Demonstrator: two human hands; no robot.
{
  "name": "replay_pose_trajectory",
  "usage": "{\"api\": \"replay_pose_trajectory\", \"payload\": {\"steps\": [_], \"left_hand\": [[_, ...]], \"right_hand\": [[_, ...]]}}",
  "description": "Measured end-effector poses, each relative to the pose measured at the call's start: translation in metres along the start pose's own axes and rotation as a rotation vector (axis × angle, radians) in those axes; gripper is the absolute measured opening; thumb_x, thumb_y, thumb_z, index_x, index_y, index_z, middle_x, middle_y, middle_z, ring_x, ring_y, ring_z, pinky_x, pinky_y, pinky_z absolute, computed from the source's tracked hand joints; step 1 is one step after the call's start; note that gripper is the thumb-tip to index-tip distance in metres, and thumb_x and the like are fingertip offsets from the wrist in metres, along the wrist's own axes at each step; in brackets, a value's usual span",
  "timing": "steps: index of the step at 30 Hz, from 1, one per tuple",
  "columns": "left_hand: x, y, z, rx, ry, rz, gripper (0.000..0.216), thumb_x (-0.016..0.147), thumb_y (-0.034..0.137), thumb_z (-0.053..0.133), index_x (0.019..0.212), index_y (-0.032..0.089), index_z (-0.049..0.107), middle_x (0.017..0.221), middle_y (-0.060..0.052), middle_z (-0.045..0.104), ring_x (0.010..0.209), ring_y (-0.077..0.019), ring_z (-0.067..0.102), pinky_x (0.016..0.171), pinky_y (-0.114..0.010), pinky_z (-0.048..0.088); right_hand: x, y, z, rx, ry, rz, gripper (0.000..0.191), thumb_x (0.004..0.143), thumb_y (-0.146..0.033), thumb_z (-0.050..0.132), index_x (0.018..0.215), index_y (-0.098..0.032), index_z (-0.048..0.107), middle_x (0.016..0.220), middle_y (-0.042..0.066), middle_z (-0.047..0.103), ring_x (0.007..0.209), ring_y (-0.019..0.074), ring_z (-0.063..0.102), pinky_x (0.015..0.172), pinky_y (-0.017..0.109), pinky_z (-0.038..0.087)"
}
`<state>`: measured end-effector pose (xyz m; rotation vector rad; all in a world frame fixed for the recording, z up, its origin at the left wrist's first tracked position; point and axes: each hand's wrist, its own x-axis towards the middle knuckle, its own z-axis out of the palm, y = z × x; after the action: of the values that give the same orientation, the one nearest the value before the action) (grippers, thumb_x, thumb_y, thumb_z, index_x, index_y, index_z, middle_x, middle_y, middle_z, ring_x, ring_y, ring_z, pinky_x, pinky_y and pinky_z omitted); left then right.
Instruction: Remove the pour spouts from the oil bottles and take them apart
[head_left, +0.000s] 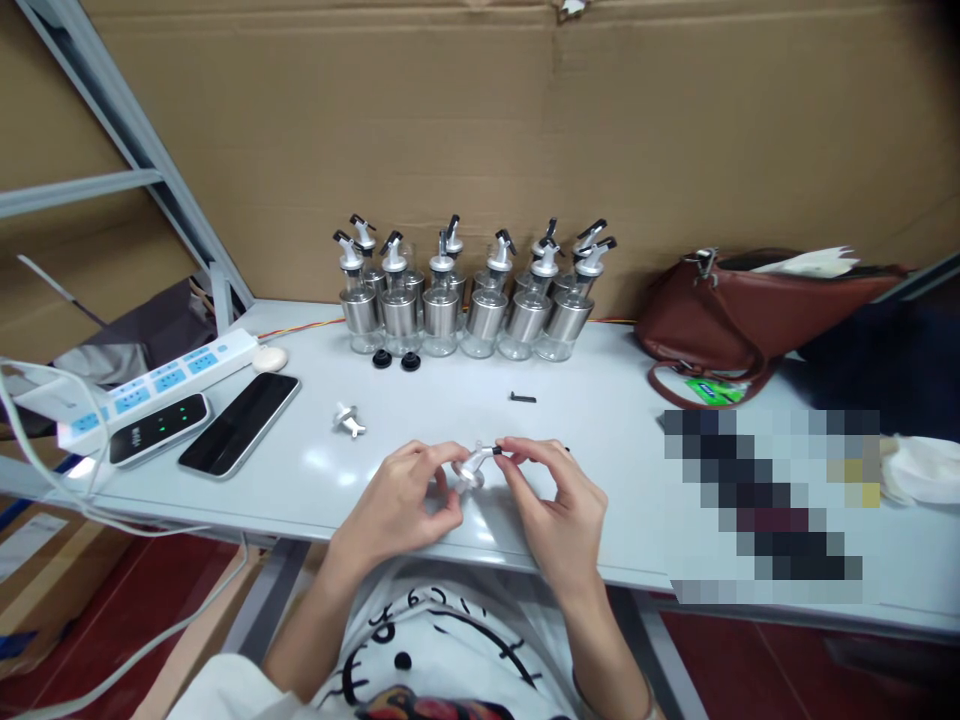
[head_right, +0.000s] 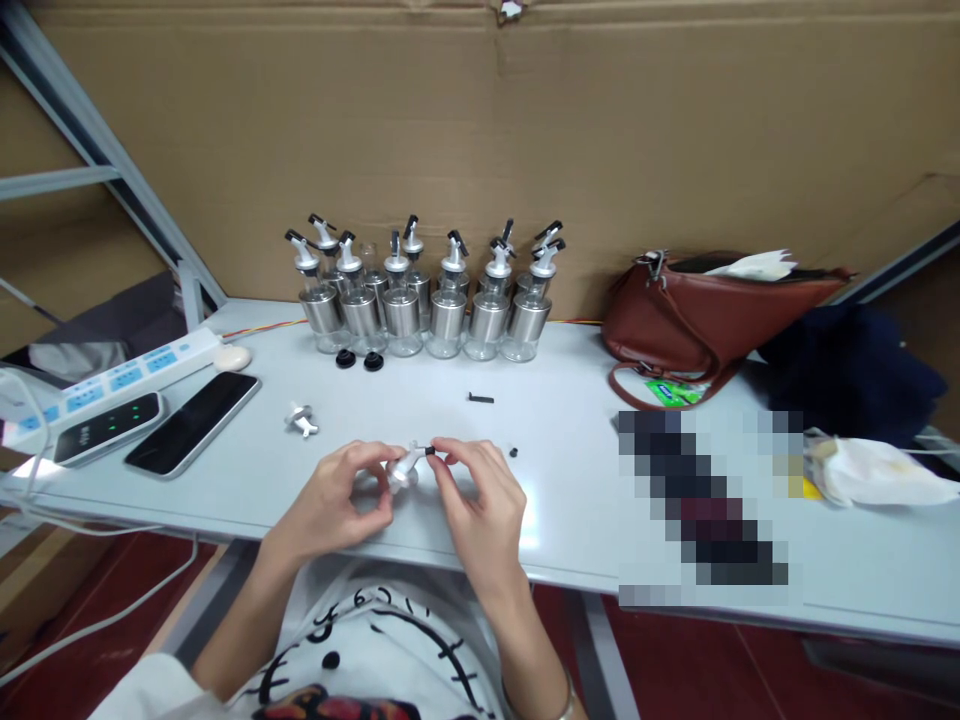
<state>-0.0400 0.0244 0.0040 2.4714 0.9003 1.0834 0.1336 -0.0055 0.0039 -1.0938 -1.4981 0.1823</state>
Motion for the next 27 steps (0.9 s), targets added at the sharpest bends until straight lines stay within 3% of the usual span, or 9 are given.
{"api": "replay_pose_trajectory", "payload": {"steps": [8,13,18,23,27], "left_hand": [[-0.0053,-0.0033,0.0010,-0.078,0.136,0.042,0.058,0.069,0.004,0.045,0.123,0.022,0.034,0.099,-0.004,0.062,0.065,-0.0111,0.057,0.069,-0.031,0.051],[0.0010,0.0009,-0.0040,-0.043,0.037,0.063,0.045,0.067,0.001,0.042,0.107,0.021,0.047,0.087,-0.001,0.061,0.070,-0.0132,0.056,0.069,-0.029,0.047],[0.0015,0.0000,-0.0047,-0.055,0.022,0.035,0.041,0.068,-0.001,0.042,0.103,0.020,0.047,0.089,-0.003,0.060,0.077,-0.0151,0.056,0.072,-0.029,0.045],[0.0001,-0.0007,-0.0039,-0.055,0.023,0.031,0.035,0.070,0.000,0.045,0.098,0.020,0.047,0.085,-0.002,0.055,0.071,-0.0133,0.051,0.066,-0.026,0.043],[0.0005,0.0002,-0.0038,-0.077,0.019,0.032,0.029,0.074,0.004,0.049,0.097,0.020,0.046,0.084,-0.001,0.053,0.069,-0.0126,0.052,0.066,-0.026,0.043]], "right_hand": [[-0.0006,0.0018,-0.0001,0.026,-0.049,-0.054,0.022,0.087,-0.004,0.058,0.100,-0.022,0.062,0.088,0.001,0.067,0.079,0.0150,0.060,0.072,0.030,0.047],[-0.0002,0.0007,-0.0001,0.030,-0.073,-0.071,0.023,0.087,-0.003,0.058,0.099,-0.021,0.063,0.087,0.002,0.066,0.078,0.0152,0.060,0.070,0.030,0.047],[-0.0004,-0.0008,-0.0010,0.048,-0.110,-0.056,0.025,0.086,-0.009,0.062,0.107,-0.022,0.061,0.091,0.003,0.065,0.082,0.0164,0.060,0.074,0.030,0.048],[-0.0042,0.0002,-0.0009,0.043,-0.188,-0.108,0.046,0.082,-0.020,0.071,0.123,-0.022,0.052,0.101,0.007,0.064,0.085,0.0190,0.060,0.079,0.034,0.049],[-0.0085,-0.0003,0.0054,0.033,-0.177,-0.074,0.055,0.082,-0.025,0.071,0.130,-0.022,0.044,0.108,0.009,0.062,0.091,0.0207,0.059,0.085,0.038,0.049]]}}
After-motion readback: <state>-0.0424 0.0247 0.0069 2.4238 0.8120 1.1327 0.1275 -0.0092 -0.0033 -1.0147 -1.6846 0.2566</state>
